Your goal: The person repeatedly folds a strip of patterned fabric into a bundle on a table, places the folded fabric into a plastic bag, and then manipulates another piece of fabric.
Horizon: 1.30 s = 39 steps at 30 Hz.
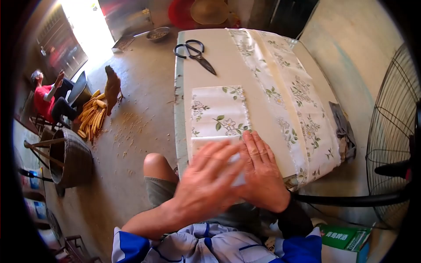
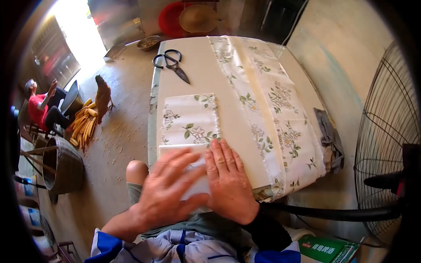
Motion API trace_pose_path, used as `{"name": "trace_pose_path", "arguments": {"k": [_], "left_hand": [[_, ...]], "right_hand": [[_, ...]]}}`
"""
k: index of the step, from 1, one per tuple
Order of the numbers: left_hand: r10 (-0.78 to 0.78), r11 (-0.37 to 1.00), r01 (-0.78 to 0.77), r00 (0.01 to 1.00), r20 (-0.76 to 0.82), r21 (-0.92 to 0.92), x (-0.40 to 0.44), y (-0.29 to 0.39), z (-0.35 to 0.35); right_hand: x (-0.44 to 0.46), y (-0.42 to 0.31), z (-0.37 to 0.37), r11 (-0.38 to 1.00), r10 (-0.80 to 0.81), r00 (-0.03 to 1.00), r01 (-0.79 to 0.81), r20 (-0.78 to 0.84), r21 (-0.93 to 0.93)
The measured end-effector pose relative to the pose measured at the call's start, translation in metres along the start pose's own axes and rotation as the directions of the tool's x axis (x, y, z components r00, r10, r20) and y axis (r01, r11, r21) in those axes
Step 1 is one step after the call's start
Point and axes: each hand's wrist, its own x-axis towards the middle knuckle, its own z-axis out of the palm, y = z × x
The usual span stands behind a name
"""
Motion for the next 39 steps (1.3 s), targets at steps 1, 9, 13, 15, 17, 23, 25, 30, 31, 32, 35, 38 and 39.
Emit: {"name": "trace_pose_path", "arguments": {"k": [1,9,13,15,17,23,25,30,31,32,35,38,39], "left_hand": [[0.027,0.999,-0.025,0.996,0.079,-0.025,0.004,0.0,0.007],[-0.079,0.996,0.066,0.965,0.25,0.058,-0.009,-0.028,0.008],[-0.107,0.992,0.088,0.965,0.24,0.088,-0.018,-0.037,-0.003],[-0.104,0.992,0.087,0.972,0.212,0.089,-0.02,-0.04,-0.003],[-0.092,0.993,0.077,0.979,0.181,0.085,-0.022,-0.041,-0.001],[-0.074,0.993,0.058,0.984,0.162,0.099,-0.033,-0.033,-0.007],[-0.081,0.993,0.065,0.982,0.169,0.098,-0.041,-0.026,-0.01],[-0.112,0.991,0.102,0.987,0.116,0.083,-0.057,-0.017,-0.007],[-0.111,0.991,0.104,0.989,0.097,0.081,-0.058,-0.016,-0.006],[-0.102,0.992,0.095,0.991,0.087,0.081,-0.058,-0.016,-0.005],[-0.087,0.994,0.082,0.994,0.066,0.074,-0.058,-0.016,-0.005],[-0.102,0.994,0.1,0.993,0.064,0.039,-0.056,-0.015,-0.009],[-0.107,0.994,0.106,0.992,0.062,0.023,-0.056,-0.016,-0.009]], "right_hand": [[0.0,0.001,0.001,0.999,-0.011,1.0,0.012,0.028,-0.042],[0.002,-0.003,-0.003,0.999,-0.001,1.0,0.001,0.005,0.037],[0.004,-0.004,-0.005,0.999,0.001,1.0,0.0,-0.014,0.045],[0.004,-0.004,-0.007,0.998,0.0,1.0,0.001,-0.019,0.055],[0.003,-0.003,-0.005,0.999,-0.009,0.999,0.011,-0.04,0.046],[-0.008,-0.007,-0.006,0.999,-0.04,0.995,0.042,-0.092,0.019],[-0.016,-0.009,-0.009,0.998,-0.048,0.994,0.052,-0.098,0.035],[-0.034,-0.009,-0.018,0.991,-0.093,0.99,0.102,-0.103,0.086],[-0.036,-0.007,-0.019,0.99,-0.109,0.988,0.118,-0.108,0.076],[-0.037,-0.005,-0.02,0.989,-0.126,0.986,0.134,-0.112,0.065],[-0.038,-0.002,-0.022,0.986,-0.147,0.98,0.157,-0.138,0.065],[-0.036,-0.002,-0.021,0.983,-0.127,0.975,0.149,-0.183,0.11],[-0.036,-0.002,-0.021,0.981,-0.114,0.973,0.142,-0.2,0.129]]}}
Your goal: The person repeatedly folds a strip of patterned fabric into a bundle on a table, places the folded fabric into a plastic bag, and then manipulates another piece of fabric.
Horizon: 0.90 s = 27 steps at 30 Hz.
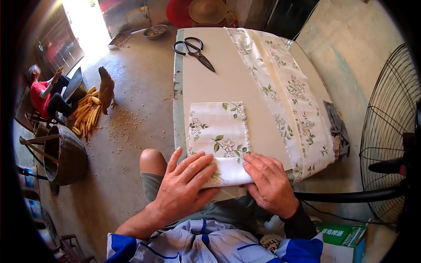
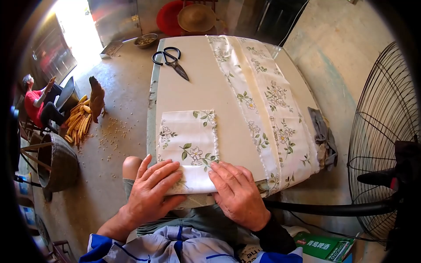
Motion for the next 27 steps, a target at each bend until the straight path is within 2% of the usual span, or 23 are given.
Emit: {"name": "trace_pose_path", "arguments": {"k": [4,13,21,24,27], "left_hand": [[0.001,1.0,-0.001,1.0,-0.008,-0.022,-0.001,-0.007,-0.003],[0.008,1.0,-0.006,0.987,-0.163,0.014,0.011,-0.024,-0.004],[-0.073,0.996,0.082,0.97,-0.232,0.029,0.018,-0.03,0.003],[-0.109,0.993,0.119,0.957,-0.269,0.019,0.021,-0.03,0.007],[-0.158,0.986,0.168,0.945,-0.287,0.01,0.025,-0.03,0.007]], "right_hand": [[0.002,0.001,0.003,0.998,0.047,0.998,-0.045,-0.051,0.046],[0.009,0.005,0.01,0.986,0.155,0.979,-0.145,-0.13,0.083],[0.023,0.002,0.021,0.97,0.241,0.937,-0.23,-0.254,0.074],[0.024,0.003,0.025,0.956,0.294,0.923,-0.28,-0.249,0.092],[0.025,0.003,0.031,0.92,0.384,0.887,-0.343,-0.258,0.189]]}}
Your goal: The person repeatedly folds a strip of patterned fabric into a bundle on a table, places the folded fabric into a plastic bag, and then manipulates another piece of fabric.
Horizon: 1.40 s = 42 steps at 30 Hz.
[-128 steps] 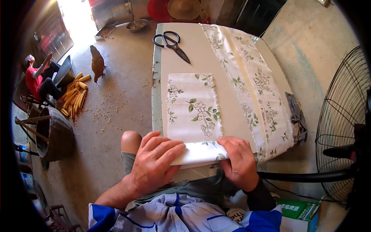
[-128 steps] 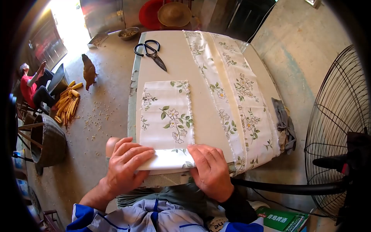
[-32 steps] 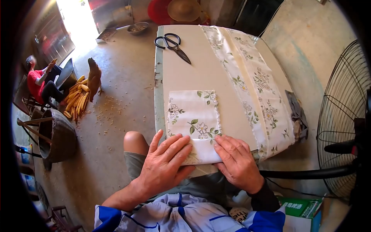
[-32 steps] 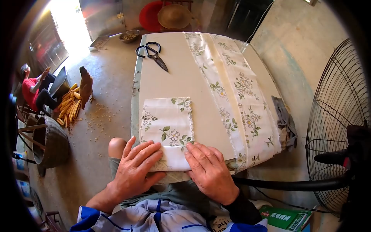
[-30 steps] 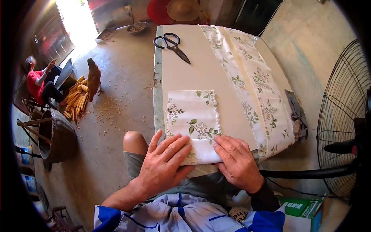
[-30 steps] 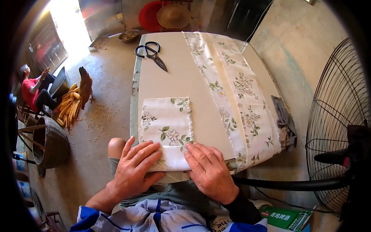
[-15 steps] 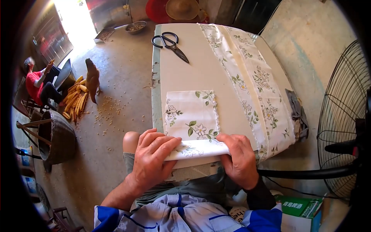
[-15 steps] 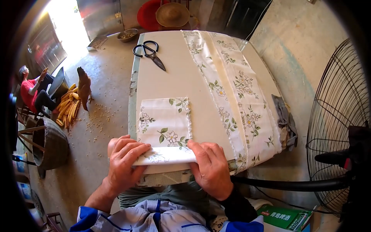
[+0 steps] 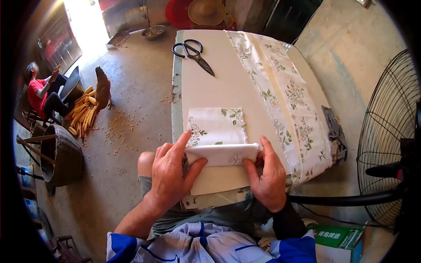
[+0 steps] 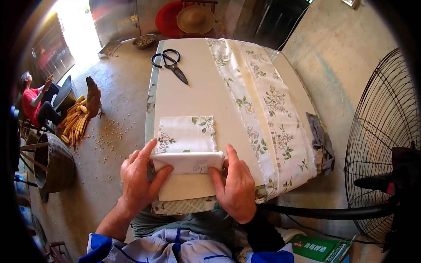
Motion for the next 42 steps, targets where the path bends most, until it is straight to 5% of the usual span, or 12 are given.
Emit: {"name": "trace_pose_path", "arguments": {"k": [5,11,16,21,24,27,29,42], "left_hand": [[-0.069,0.997,0.069,0.997,0.015,0.035,0.002,0.0,0.001],[0.162,0.961,-0.155,0.987,-0.013,0.229,0.012,0.004,-0.002],[0.251,0.968,-0.249,0.923,0.292,-0.044,0.018,0.025,0.011],[0.202,0.975,-0.222,0.87,0.449,-0.008,0.017,0.025,0.019],[0.211,0.973,-0.231,0.854,0.476,-0.017,0.019,0.024,0.016],[0.228,0.963,-0.268,0.829,0.511,0.005,0.018,0.019,0.016],[0.227,0.961,-0.277,0.807,0.546,0.009,0.019,0.018,0.014],[0.18,0.981,-0.196,0.864,0.47,-0.016,0.017,0.015,0.001]], "right_hand": [[0.003,-0.003,0.003,0.998,0.067,0.998,-0.067,0.021,-0.003],[0.01,-0.004,0.004,0.994,0.013,0.998,-0.006,0.058,-0.108],[0.011,-0.007,0.005,0.99,0.013,0.997,-0.003,0.075,-0.142],[0.013,-0.01,0.003,0.973,-0.057,0.998,0.064,0.036,-0.223],[0.02,-0.017,-0.004,0.946,-0.256,0.964,0.266,0.078,-0.184],[0.018,-0.026,0.003,0.94,-0.335,0.903,0.34,0.268,0.031],[0.014,-0.019,0.009,0.947,-0.295,0.876,0.321,0.381,-0.004],[0.011,-0.001,-0.002,0.937,-0.257,0.859,0.334,0.443,-0.104]]}}
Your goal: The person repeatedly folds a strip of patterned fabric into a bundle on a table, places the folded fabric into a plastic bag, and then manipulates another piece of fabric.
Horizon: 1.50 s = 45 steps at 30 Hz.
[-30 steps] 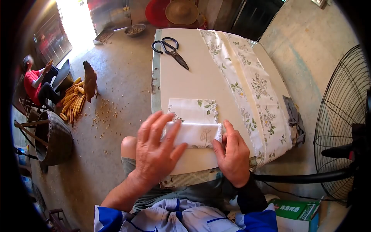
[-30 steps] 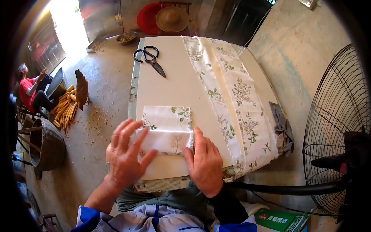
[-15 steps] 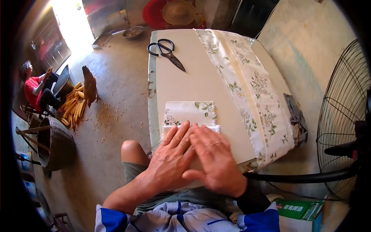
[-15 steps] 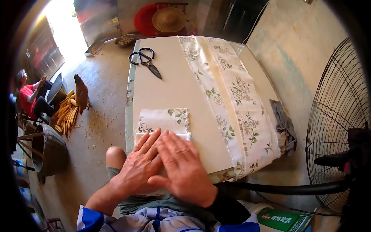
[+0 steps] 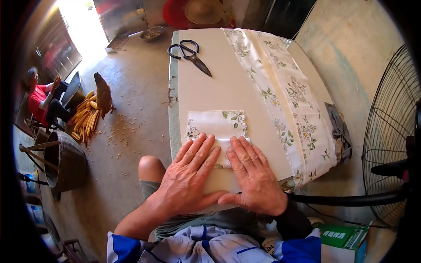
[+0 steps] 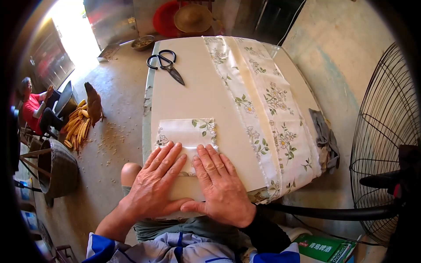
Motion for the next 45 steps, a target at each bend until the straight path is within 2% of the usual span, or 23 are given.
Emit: {"name": "trace_pose_path", "arguments": {"k": [11,16,20,26,29,35,39,40,45], "left_hand": [[0.036,0.999,-0.037,0.99,-0.139,-0.008,-0.037,0.018,0.009],[0.064,0.998,-0.065,0.976,-0.21,0.002,-0.042,0.019,0.013],[0.063,0.995,-0.079,0.97,-0.235,-0.058,-0.039,0.017,0.008],[0.081,0.989,-0.109,0.963,-0.258,-0.098,-0.038,0.003,0.0],[0.065,0.992,-0.094,0.95,-0.306,-0.081,-0.035,-0.005,-0.002],[0.029,0.996,-0.057,0.932,-0.362,-0.067,-0.027,-0.016,-0.002],[-0.055,0.993,0.0,0.88,-0.472,-0.114,-0.017,-0.017,0.004],[-0.021,0.999,0.001,0.862,-0.507,-0.041,-0.014,-0.018,0.002],[-0.051,0.999,0.048,0.857,-0.513,-0.019,-0.012,-0.019,0.005]], "right_hand": [[-0.032,-0.014,-0.016,0.996,-0.062,0.998,0.062,0.003,-0.056],[-0.041,-0.01,-0.015,0.995,-0.102,0.992,0.101,-0.08,-0.013],[-0.039,-0.009,-0.014,0.992,-0.128,0.982,0.125,-0.141,-0.032],[-0.034,-0.005,-0.015,0.992,-0.074,0.969,0.095,-0.234,0.078],[-0.028,-0.003,-0.011,0.996,-0.051,0.959,0.069,-0.277,0.057],[-0.015,-0.003,-0.007,0.982,0.112,0.945,-0.057,-0.308,0.182],[-0.006,-0.001,-0.002,0.984,0.127,0.919,-0.068,-0.373,0.166],[-0.004,0.0,-0.001,0.981,0.138,0.916,-0.075,-0.377,0.179],[0.005,-0.004,0.004,0.981,0.168,0.889,-0.108,-0.426,0.16]]}}
